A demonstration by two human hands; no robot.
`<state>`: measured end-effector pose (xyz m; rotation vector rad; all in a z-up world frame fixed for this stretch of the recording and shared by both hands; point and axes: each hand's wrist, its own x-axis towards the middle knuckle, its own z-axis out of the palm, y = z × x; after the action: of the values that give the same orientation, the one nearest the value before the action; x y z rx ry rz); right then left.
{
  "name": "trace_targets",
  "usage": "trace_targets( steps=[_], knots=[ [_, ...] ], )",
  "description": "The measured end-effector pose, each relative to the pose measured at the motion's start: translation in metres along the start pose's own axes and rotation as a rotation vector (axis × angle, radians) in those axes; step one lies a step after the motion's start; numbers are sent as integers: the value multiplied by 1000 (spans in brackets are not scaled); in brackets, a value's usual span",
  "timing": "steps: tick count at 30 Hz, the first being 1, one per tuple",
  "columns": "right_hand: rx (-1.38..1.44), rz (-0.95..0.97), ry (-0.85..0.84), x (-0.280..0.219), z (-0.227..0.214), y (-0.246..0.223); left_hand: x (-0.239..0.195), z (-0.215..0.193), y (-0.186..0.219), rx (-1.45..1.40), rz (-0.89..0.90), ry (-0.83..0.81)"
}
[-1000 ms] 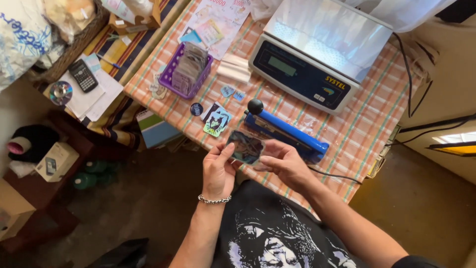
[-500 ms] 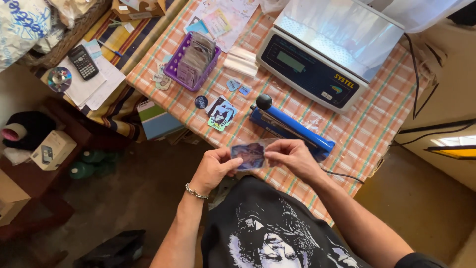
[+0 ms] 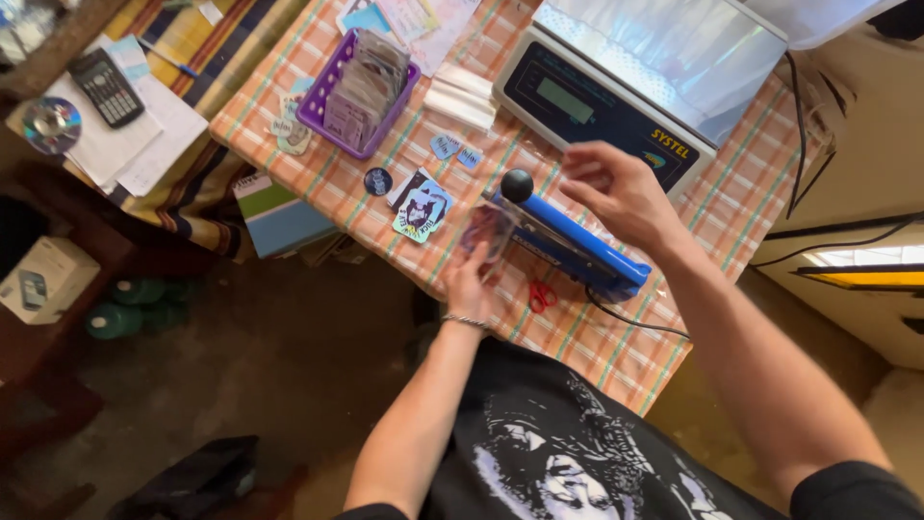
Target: Packaging individual stickers into small plastic bags and sealing them with a heat sealer
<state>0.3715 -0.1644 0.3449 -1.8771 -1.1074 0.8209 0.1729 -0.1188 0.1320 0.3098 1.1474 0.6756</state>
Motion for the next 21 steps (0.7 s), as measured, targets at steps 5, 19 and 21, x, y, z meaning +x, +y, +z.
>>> trace_targets(
  steps=[5, 19, 21],
  knots=[
    [-214, -103, -197, 33, 18, -21, 15, 10, -74, -109, -61, -15],
    [-484, 48, -451, 84, 48, 14, -23, 19, -85, -130, -36, -60],
    [-479, 71, -448, 85, 49, 18, -34, 22, -78, -120, -20, -71]
  ],
)
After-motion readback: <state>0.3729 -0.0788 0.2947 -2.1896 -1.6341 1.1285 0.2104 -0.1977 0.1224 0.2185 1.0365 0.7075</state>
